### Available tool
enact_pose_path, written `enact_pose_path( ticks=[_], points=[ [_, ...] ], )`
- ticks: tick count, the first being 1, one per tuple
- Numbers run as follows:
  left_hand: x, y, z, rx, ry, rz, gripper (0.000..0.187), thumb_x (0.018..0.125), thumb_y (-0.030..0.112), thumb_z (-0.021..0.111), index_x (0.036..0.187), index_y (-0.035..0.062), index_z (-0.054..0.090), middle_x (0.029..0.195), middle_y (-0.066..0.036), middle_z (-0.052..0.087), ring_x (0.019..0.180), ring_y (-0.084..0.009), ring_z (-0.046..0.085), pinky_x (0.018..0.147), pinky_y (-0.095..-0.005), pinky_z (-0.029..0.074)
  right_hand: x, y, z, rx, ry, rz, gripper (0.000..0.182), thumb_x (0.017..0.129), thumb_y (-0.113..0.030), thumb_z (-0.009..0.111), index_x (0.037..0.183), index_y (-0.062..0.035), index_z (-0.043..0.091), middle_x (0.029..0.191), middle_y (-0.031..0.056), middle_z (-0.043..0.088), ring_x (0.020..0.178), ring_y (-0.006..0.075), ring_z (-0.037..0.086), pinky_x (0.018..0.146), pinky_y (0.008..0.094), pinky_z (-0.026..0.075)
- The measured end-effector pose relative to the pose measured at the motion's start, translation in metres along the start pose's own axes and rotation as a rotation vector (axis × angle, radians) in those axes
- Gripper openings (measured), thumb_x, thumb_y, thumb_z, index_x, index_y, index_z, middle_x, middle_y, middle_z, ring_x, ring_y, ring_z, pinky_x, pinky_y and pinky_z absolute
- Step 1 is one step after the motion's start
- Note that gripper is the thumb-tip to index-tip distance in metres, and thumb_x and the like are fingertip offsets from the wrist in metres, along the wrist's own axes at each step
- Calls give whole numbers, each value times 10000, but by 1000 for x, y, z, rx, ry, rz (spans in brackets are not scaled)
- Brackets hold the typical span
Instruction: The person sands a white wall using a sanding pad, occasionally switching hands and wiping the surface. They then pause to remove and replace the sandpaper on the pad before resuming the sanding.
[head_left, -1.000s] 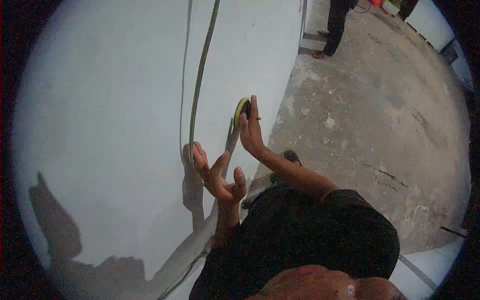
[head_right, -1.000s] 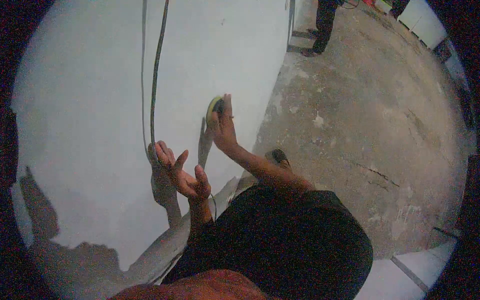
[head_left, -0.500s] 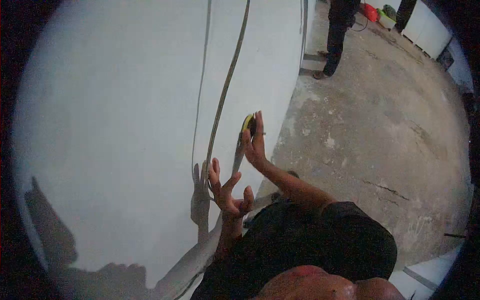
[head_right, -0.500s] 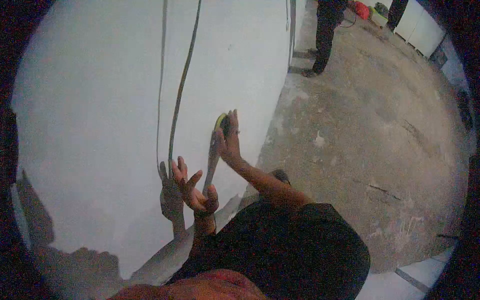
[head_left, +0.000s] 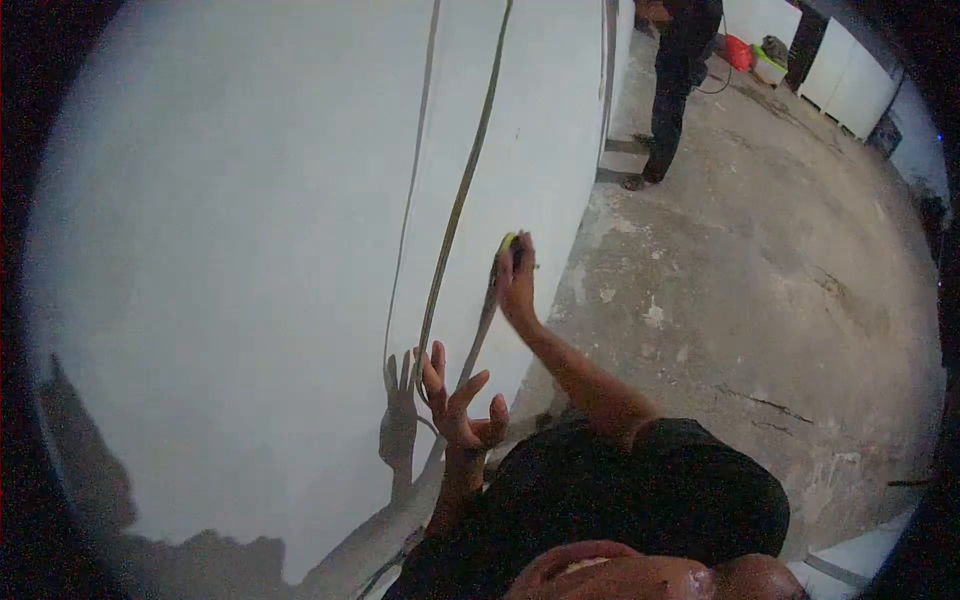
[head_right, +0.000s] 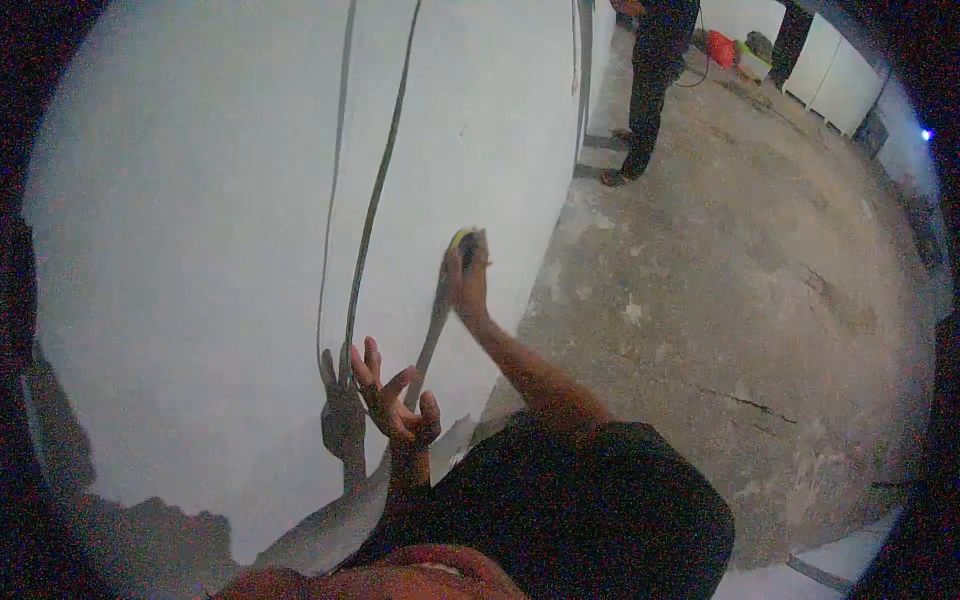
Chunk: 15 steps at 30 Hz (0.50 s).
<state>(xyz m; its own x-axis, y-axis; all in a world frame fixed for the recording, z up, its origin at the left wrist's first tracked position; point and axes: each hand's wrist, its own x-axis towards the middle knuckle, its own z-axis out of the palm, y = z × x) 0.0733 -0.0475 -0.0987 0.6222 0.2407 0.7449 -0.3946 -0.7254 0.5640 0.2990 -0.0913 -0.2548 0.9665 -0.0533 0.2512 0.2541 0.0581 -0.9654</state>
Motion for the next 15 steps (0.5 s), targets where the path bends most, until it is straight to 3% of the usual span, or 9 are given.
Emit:
enact_pose_path(
  ticks=[1, 2, 4, 6, 8, 10, 11, 13, 15],
  points=[
    [-2, 3, -3, 42, -14, 20, 344, 928, 373, 637, 1156, 115, 630, 1596, -323, 209, 1401, -556, 365, 1089, -669, 364, 23, 37, 0, 191, 21, 92, 668, 1067, -380, 479, 1535, 31, 237, 1529, 276, 336, 1425, 394, 338, 1182, 457, 285],
    [-2, 5, -3, 45, -10, 20, 344, 928, 373, 637, 1156, 115, 630, 1596, -323, 209, 1401, -556, 365, 1089, -669, 364, 35, 7, -11, 26, 86, 54, 655, 1068, -395, 480, 1502, 54, 282, 1469, 266, 392, 1372, 359, 392, 1159, 455, 315],
    [-3, 7, -5, 55, 26, 33, 335, 929, 367, 633, 1161, 126, 628, 1593, -327, 213, 1404, -560, 356, 1089, -673, 361, 40, -2, -18, 138, 6, 246, 657, 1074, -401, 464, 1494, 69, 278, 1442, 268, 407, 1350, 345, 407, 1162, 452, 307],
    [3, -21, 5, 67, 32, 26, 342, 930, 376, 633, 1168, 131, 627, 1590, -330, 217, 1407, -557, 353, 1094, -678, 349, 26, 5, -5, 119, -145, 169, 662, 1077, -401, 452, 1496, 76, 262, 1408, 257, 423, 1309, 337, 431, 1140, 447, 331],
    [4, -29, 13, 82, 49, 22, 349, 931, 386, 633, 1175, 136, 627, 1587, -333, 220, 1410, -554, 351, 1100, -683, 336, -9, 7, 7, -71, -4, 88, 644, 1081, -386, 446, 1500, 66, 259, 1380, 236, 435, 1244, 318, 445, 1119, 452, 341],
    [-3, -35, 19, 46, 133, 15, 425, 923, 442, 625, 1185, 108, 629, 1576, -280, 277, 1377, -541, 403, 1094, -662, 385, -6, -26, 6, 228, -32, 173, 662, 1078, -397, 446, 1499, 72, 244, 1385, 251, 432, 1255, 333, 433, 1141, 456, 308],
    [-6, -35, 20, 54, 136, 6, 425, 923, 442, 625, 1185, 108, 629, 1576, -280, 277, 1377, -541, 403, 1094, -662, 385, 5, -9, 5, 227, -42, 181, 662, 1078, -397, 446, 1499, 72, 244, 1385, 251, 432, 1255, 333, 433, 1141, 456, 308],
    [-10, -37, 23, -67, 141, -11, 587, 893, 636, 628, 1221, 149, 617, 1607, -286, 227, 1405, -531, 369, 1127, -684, 290, 40, 43, 1, 17, -2, 98, 683, 1073, -432, 441, 1505, 56, 235, 1380, 243, 441, 1245, 318, 445, 1113, 439, 346],
    [-15, -49, 28, -75, 184, 6, 626, 887, 670, 610, 1247, 158, 611, 1609, -271, 238, 1404, -525, 374, 1130, -682, 287, 62, 15, -9, 86, -4, 365, 654, 1071, -462, 431, 1487, 25, 297, 1372, 214, 459, 1209, 290, 477, 1052, 411, 404]
  ],
)
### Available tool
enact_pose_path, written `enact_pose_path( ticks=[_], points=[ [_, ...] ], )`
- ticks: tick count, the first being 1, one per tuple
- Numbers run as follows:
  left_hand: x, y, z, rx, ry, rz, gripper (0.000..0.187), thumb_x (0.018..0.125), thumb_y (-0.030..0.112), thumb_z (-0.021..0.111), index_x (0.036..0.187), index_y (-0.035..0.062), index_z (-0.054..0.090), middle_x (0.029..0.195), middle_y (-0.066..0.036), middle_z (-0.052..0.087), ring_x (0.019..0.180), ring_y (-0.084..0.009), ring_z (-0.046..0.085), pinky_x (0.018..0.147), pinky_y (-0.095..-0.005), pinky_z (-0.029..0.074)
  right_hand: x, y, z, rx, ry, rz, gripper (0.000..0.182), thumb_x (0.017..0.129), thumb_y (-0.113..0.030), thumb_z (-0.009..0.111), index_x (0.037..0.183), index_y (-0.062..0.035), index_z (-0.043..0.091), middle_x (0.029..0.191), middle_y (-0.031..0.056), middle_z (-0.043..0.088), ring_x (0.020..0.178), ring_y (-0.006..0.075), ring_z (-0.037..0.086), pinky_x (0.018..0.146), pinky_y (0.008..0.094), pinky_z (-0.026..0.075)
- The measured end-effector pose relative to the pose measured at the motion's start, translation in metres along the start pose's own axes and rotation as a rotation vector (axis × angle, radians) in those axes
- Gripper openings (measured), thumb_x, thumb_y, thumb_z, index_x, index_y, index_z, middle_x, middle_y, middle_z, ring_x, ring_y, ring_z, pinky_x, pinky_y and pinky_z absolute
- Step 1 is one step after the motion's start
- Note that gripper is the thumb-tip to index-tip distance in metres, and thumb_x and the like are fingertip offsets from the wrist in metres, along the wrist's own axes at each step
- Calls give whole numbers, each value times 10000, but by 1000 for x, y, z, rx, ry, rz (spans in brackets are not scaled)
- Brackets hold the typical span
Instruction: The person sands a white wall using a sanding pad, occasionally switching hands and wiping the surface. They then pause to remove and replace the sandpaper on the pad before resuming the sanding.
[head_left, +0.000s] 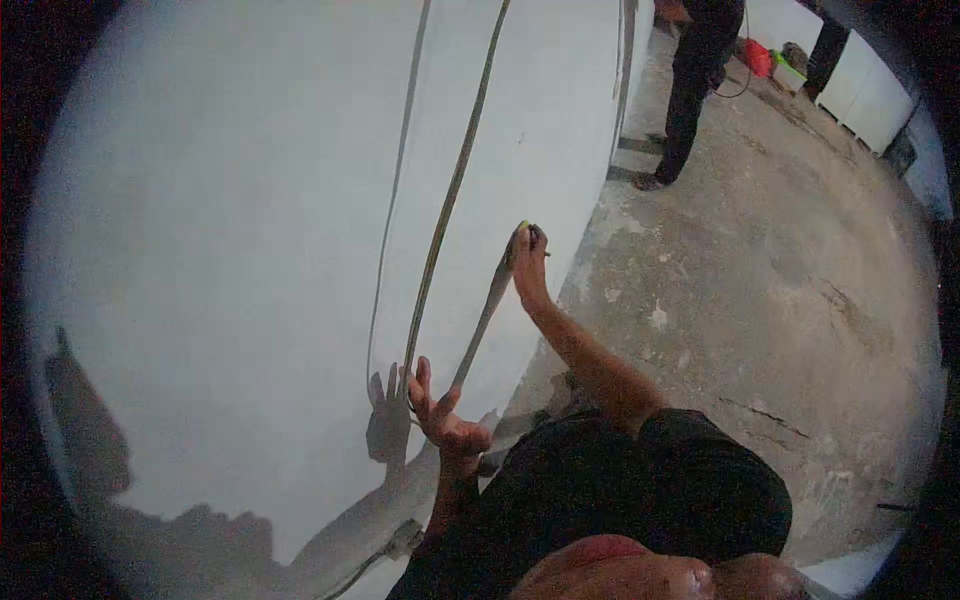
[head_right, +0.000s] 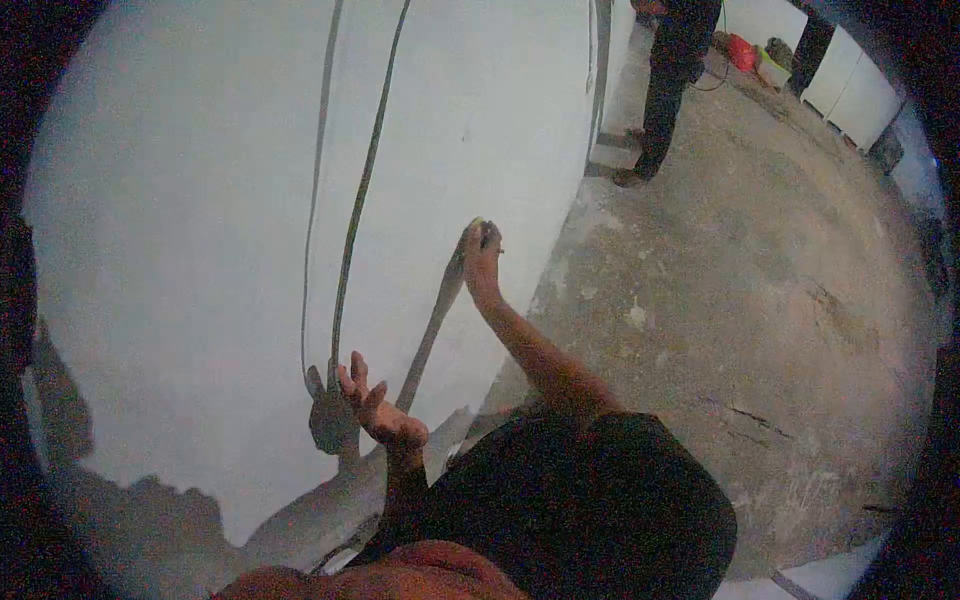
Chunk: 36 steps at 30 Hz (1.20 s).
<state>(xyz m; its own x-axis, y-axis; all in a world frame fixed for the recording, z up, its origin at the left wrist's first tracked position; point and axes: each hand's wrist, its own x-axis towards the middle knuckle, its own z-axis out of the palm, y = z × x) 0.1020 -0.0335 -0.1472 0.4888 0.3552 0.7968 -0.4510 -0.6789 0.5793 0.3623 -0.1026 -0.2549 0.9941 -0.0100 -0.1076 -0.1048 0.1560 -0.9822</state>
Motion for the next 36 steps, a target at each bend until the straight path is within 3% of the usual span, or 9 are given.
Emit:
enact_pose_path(
  ticks=[7, 11, 12, 16, 17, 21, 26, 33, 36],
  points=[
    [1, 5, -1, 117, 81, -17, 635, 1006, 623, 356, 1342, 123, 557, 1571, -245, 327, 1388, -469, 425, 1120, -664, 311, 34, -6, -36, 652, -133, 429, 602, 1044, -531, 476, 1373, -27, 451, 1269, 124, 532, 1149, 246, 542, 1003, 381, 450],
    [-2, 10, 2, 240, 3, -81, 596, 1024, 576, 319, 1354, 133, 543, 1544, -256, 367, 1384, -468, 428, 1119, -661, 308, 48, -29, -43, 684, -99, 155, 598, 1048, -522, 475, 1401, -40, 454, 1276, 96, 545, 1158, 205, 538, 1014, 355, 440],
    [4, 14, 6, 212, 58, -76, 582, 1027, 556, 321, 1348, 123, 542, 1526, -262, 386, 1366, -469, 447, 1110, -658, 325, 43, -69, -45, 553, -177, 173, 720, 1043, -566, 443, 1513, -38, 302, 1423, 131, 392, 1276, 248, 427, 1098, 406, 356],
    [5, 6, 15, 216, 190, 81, 562, 1031, 517, 325, 1324, 89, 541, 1496, -273, 413, 1321, -466, 490, 1066, -639, 392, 18, -155, -24, 232, -45, -169, 751, 1059, -548, 403, 1507, 36, 253, 1295, 189, 432, 1254, 283, 428, 1092, 407, 367],
    [7, 5, 18, 213, 193, 86, 562, 1031, 517, 325, 1324, 89, 541, 1496, -273, 413, 1321, -466, 490, 1066, -639, 392, 13, -168, -18, 214, -61, -165, 735, 1064, -525, 406, 1507, 42, 253, 1397, 242, 406, 1355, 314, 374, 1126, 438, 340],
    [11, 10, 30, 324, 313, 50, 654, 1012, 569, 377, 1241, -14, 563, 1321, -257, 591, 1309, -459, 492, 1090, -609, 379, 16, -138, 22, 31, 7, -469, 669, 1077, -412, 439, 1542, 14, 216, 1516, 229, 301, 1427, 321, 296, 1196, 434, 221],
    [19, 27, 41, 387, 431, -8, 699, 1017, 589, 332, 1158, -40, 605, 1273, -283, 610, 1304, -459, 495, 1063, -599, 417, 50, -135, 22, -153, 176, -776, 613, 1079, -356, 451, 1515, 34, 268, 1526, 251, 316, 1375, 336, 378, 1158, 439, 309],
    [16, 34, 29, 671, 385, 4, 657, 1035, 569, 309, 1218, -5, 571, 1257, -273, 610, 1250, -441, 531, 1038, -575, 428, 146, -183, 12, 93, 28, -597, 626, 1058, -359, 501, 1493, 35, 284, 1449, 284, 366, 1349, 417, 360, 1159, 505, 270],
    [23, 31, 40, 661, 446, -111, 682, 1041, 585, 304, 1167, -30, 570, 1263, -258, 614, 1305, -445, 504, 1065, -567, 416, 86, -170, 13, -251, 118, -823, 566, 1067, -276, 494, 1484, 49, 292, 1439, 235, 377, 1341, 324, 395, 1132, 451, 331]
  ],
)
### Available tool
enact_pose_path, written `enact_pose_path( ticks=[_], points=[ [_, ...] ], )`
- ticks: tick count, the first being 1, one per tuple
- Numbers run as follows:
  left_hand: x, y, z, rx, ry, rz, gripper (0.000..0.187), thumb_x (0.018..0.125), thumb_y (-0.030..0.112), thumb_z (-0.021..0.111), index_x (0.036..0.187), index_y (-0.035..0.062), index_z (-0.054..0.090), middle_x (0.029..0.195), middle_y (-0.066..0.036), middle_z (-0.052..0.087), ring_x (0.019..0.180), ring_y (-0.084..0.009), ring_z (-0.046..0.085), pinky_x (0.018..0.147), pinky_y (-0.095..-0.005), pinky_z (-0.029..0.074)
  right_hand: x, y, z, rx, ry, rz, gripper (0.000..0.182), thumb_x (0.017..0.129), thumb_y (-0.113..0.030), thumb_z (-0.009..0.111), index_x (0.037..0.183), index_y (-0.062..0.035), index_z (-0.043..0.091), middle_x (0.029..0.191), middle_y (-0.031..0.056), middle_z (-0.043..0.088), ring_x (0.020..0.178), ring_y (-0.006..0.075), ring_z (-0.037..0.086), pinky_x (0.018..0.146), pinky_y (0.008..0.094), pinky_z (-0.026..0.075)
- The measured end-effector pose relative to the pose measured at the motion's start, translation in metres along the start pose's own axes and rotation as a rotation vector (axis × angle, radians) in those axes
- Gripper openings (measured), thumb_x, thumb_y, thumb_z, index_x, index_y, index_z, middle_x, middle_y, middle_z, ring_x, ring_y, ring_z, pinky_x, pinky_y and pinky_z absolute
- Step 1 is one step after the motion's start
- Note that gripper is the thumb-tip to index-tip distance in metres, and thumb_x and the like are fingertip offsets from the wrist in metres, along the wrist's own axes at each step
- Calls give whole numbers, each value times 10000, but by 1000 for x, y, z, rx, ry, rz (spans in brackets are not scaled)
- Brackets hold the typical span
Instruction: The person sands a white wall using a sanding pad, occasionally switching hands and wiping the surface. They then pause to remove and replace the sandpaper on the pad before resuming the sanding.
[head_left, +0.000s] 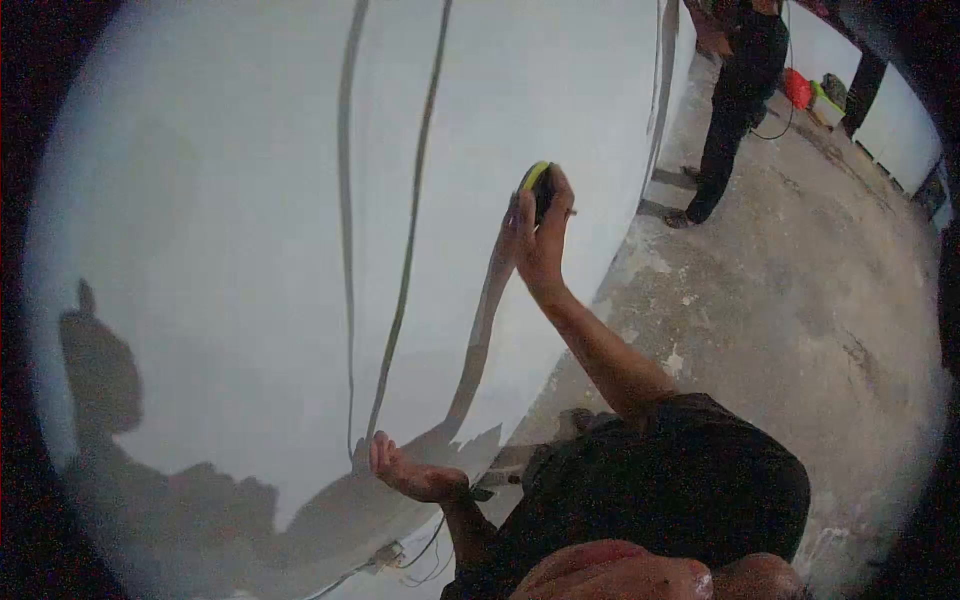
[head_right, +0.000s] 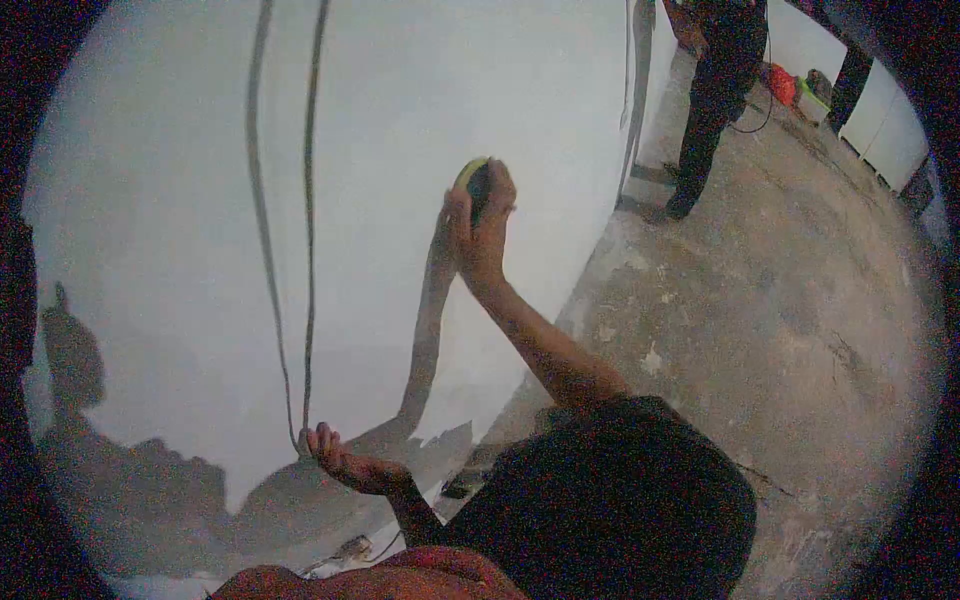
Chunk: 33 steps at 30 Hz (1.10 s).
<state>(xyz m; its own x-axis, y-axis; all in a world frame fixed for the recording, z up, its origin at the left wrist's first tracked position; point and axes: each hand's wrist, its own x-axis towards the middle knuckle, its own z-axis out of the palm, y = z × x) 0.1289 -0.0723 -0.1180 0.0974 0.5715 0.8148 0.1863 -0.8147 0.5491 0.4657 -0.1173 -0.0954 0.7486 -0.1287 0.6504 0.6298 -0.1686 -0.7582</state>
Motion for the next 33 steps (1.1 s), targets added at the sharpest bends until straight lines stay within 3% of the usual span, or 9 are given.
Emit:
enact_pose_path(
  ticks=[5, 7, 8, 11, 15, 20, 28, 31, 33],
  points=[
    [7, 4, 3, 38, 5, 188, 561, 1044, 509, 350, 1137, 3, 574, 1312, -235, 587, 1206, -391, 579, 948, -469, 502, 47, 32, -3, 108, 41, -63, 546, 1069, -275, 492, 1465, 56, 313, 1410, 237, 417, 1324, 338, 420, 1129, 435, 336],
    [-4, -1, 2, -101, 87, -86, 417, 993, 385, 440, 1151, 28, 587, 1306, -223, 590, 1017, -310, 643, 822, -392, 519, 65, 56, 7, 220, -137, 193, 610, 1046, -297, 530, 1484, 45, 279, 1447, 287, 357, 1375, 424, 343, 1174, 494, 269],
    [-10, -28, -15, 5, -112, 125, 603, 1018, 580, 398, 1225, 26, 511, 1359, -261, 491, 1050, -343, 583, 822, -443, 555, 62, 37, -1, 105, -67, 84, 615, 1044, -306, 545, 1475, 50, 289, 1414, 277, 380, 1341, 409, 370, 1157, 495, 295],
    [-5, -9, -13, -135, -109, -201, 618, 1002, 596, 435, 1251, 34, 492, 1427, -273, 430, 949, -309, 619, 752, -417, 551, 4, 15, -10, 99, -135, 24, 676, 1032, -294, 566, 1512, 42, 228, 1525, 290, 285, 1430, 400, 320, 1189, 487, 272],
    [-5, -1, 3, -205, 28, -104, 685, 973, 630, 483, 1313, 38, 421, 1485, -292, 380, 733, -244, 647, 697, -397, 538, 36, 22, -13, 135, -206, 177, 736, 1039, -322, 547, 1557, 8, 141, 1563, 287, 204, 1469, 442, 227, 1196, 481, 285],
    [-4, -6, 4, -197, -83, -140, 648, 981, 589, 498, 1352, 68, 397, 1519, -293, 336, 819, -284, 651, 720, -414, 559, 49, 12, -1, 229, -200, 303, 731, 1048, -368, 518, 1530, 41, 150, 1539, 320, 204, 1417, 450, 284, 1157, 489, 334],
    [-15, -11, 12, -258, -120, -114, 594, 991, 498, 516, 1391, 77, 393, 1551, -293, 285, 950, -312, 645, 715, -393, 567, 49, 47, 0, 42, -222, 58, 733, 1042, -355, 532, 1517, 55, 154, 1529, 338, 193, 1421, 474, 244, 1159, 572, 292],
    [-21, -10, 3, -199, -121, -279, 599, 971, 498, 545, 1373, 74, 411, 1461, -306, 408, 1096, -331, 609, 725, -400, 563, 36, 43, 1, 224, -265, 236, 717, 1045, -317, 522, 1518, 68, 143, 1528, 337, 209, 1425, 473, 246, 1181, 530, 270],
    [-17, -8, 5, -200, -147, -161, 579, 971, 494, 548, 1353, 75, 427, 1300, -307, 546, 1210, -342, 554, 763, -414, 554, 0, 30, 0, -37, -198, -9, 644, 1079, -327, 453, 1514, 50, 165, 1427, 281, 354, 1326, 411, 374, 1147, 482, 303]
  ],
)
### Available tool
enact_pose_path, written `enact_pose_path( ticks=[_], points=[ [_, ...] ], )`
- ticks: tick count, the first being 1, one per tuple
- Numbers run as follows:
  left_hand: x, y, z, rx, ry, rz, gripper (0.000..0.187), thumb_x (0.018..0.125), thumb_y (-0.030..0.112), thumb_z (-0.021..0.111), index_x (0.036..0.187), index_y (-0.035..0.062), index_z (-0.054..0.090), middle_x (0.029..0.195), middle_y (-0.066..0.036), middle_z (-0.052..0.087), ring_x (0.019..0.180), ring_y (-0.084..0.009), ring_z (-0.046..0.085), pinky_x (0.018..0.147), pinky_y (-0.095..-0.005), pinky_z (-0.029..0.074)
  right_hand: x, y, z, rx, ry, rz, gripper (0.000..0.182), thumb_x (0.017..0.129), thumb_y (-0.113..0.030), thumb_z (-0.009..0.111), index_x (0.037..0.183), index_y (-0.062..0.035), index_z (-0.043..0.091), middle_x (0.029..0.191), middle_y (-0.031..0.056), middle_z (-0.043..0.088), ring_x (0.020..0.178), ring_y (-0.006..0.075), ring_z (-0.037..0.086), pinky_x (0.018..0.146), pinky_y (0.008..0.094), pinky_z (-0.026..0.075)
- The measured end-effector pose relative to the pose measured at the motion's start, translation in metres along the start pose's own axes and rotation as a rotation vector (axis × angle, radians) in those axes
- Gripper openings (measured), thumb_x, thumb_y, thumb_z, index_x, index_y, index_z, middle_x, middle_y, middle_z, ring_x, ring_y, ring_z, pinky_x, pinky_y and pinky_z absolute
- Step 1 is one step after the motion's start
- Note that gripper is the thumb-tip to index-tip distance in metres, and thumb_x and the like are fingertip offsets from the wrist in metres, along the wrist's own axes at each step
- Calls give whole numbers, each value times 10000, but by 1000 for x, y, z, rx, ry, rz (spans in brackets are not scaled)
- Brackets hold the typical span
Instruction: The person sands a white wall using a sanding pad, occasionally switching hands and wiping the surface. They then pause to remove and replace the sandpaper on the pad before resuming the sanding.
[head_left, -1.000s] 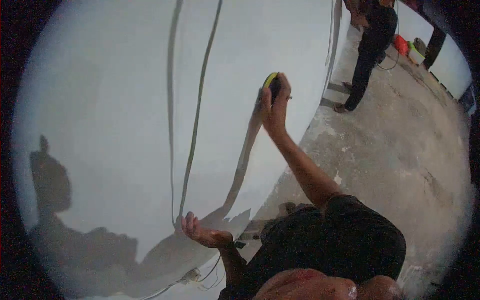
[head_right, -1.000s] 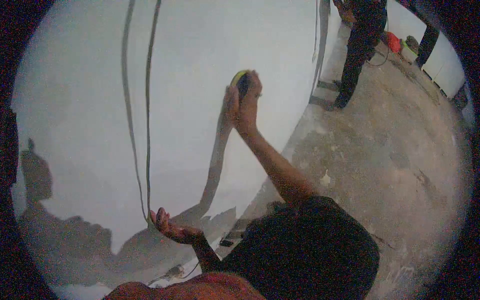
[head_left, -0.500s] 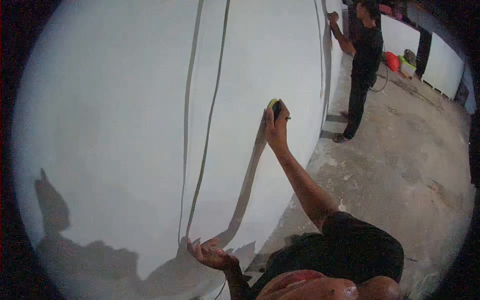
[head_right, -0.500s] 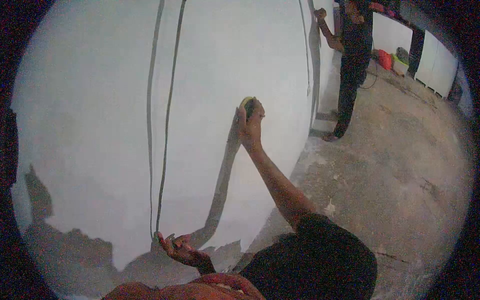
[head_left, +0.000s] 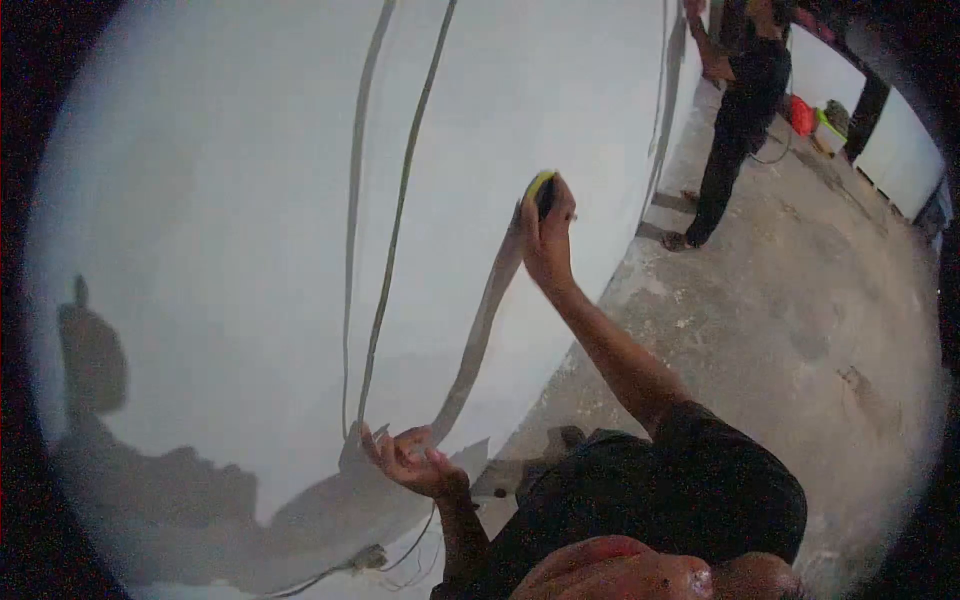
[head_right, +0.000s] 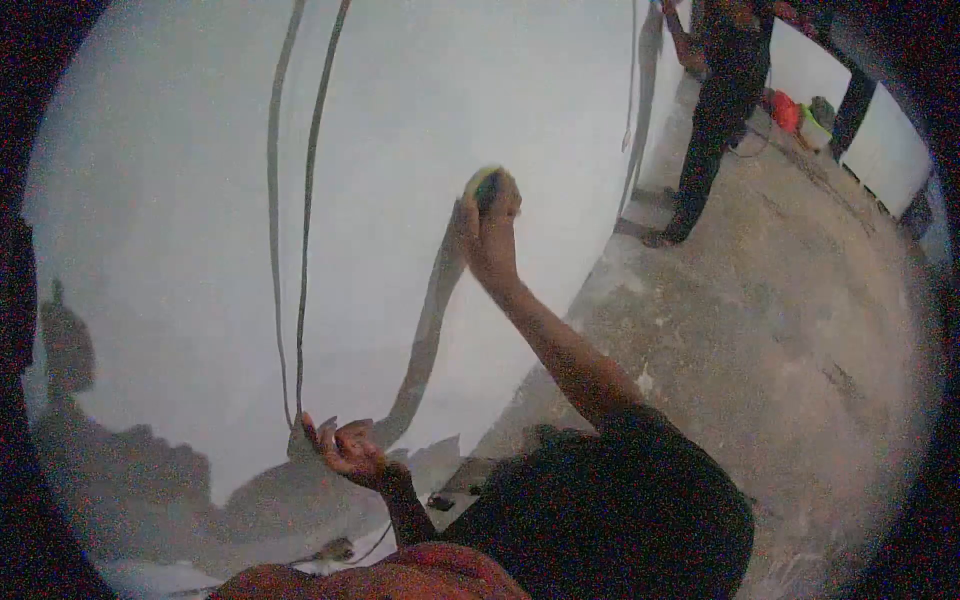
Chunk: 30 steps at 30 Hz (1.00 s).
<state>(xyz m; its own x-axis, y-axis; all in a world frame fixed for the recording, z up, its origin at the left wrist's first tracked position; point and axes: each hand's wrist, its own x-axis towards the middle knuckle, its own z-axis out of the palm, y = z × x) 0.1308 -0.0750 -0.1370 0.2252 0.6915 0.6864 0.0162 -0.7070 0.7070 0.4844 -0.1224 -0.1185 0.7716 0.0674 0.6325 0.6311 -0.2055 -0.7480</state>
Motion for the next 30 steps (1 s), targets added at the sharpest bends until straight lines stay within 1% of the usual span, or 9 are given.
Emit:
enact_pose_path(
  ticks=[4, 8, 10, 15, 17, 19, 26, 28, 30],
  points=[
    [-11, -6, 19, -84, 37, -34, 555, 955, 409, 612, 1370, 89, 433, 1298, -286, 555, 1218, -307, 554, 812, -428, 535, 1, 41, -6, 28, -46, -271, 678, 1044, -261, 504, 1556, 10, 153, 1531, 330, 239, 1413, 461, 302, 1141, 542, 327],
    [-6, 6, 10, -158, 8, 29, 588, 932, 324, 663, 1413, 98, 412, 1572, -259, 238, 962, -233, 625, 807, -413, 543, 21, 13, -7, 374, -60, 368, 631, 1047, -279, 516, 1526, 14, 229, 1458, 316, 339, 1355, 443, 376, 1109, 530, 360],
    [-4, 5, 10, -157, 2, 56, 594, 943, 328, 652, 1417, 73, 400, 1569, -268, 239, 961, -239, 624, 805, -406, 547, 1, 25, 14, 197, 77, 200, 564, 1070, -362, 488, 1427, 47, 336, 1266, 210, 452, 1163, 300, 450, 1055, 435, 366],
    [-4, -1, 9, -208, 6, 11, 606, 965, 365, 626, 1406, 24, 391, 1549, -276, 272, 1001, -273, 614, 811, -410, 552, 9, 4, 4, -48, 142, -299, 630, 1066, -357, 476, 1500, 44, 259, 1407, 253, 389, 1296, 354, 421, 1113, 458, 336],
    [2, 3, 5, -65, -22, 115, 606, 970, 383, 615, 1402, 21, 392, 1543, -279, 282, 1062, -295, 594, 802, -406, 551, 39, 25, 6, 249, 63, 328, 643, 1057, -326, 492, 1521, 31, 227, 1480, 270, 336, 1362, 390, 383, 1141, 493, 315],
    [-2, 6, 4, 68, -43, 223, 607, 976, 401, 604, 1397, 18, 393, 1536, -283, 292, 1123, -317, 573, 793, -401, 550, 31, 29, 7, 246, 28, 322, 649, 1049, -346, 506, 1516, 21, 245, 1485, 284, 335, 1401, 424, 320, 1162, 509, 289],
    [-3, 7, 25, -96, 41, 83, 578, 984, 372, 593, 1383, 6, 391, 1536, -315, 267, 1400, -377, 370, 759, -375, 556, -8, -16, 9, 107, 142, -274, 597, 1040, -318, 539, 1457, 51, 322, 1416, 249, 395, 1313, 352, 411, 1122, 437, 341],
    [2, 14, 21, -186, -11, 45, 555, 990, 333, 590, 1391, 9, 383, 1478, -324, 358, 1437, -389, 318, 868, -435, 539, 18, -21, 14, 362, 100, 262, 655, 1029, -342, 547, 1525, -14, 272, 1504, 298, 306, 1424, 436, 310, 1114, 507, 389],
    [0, 5, 10, -105, -68, 58, 553, 990, 315, 591, 1399, 14, 372, 1475, -320, 364, 1452, -390, 287, 896, -450, 532, 10, -32, 30, 359, 168, 281, 667, 1015, -332, 570, 1529, -25, 274, 1535, 292, 288, 1485, 444, 234, 1166, 513, 341]
  ],
)
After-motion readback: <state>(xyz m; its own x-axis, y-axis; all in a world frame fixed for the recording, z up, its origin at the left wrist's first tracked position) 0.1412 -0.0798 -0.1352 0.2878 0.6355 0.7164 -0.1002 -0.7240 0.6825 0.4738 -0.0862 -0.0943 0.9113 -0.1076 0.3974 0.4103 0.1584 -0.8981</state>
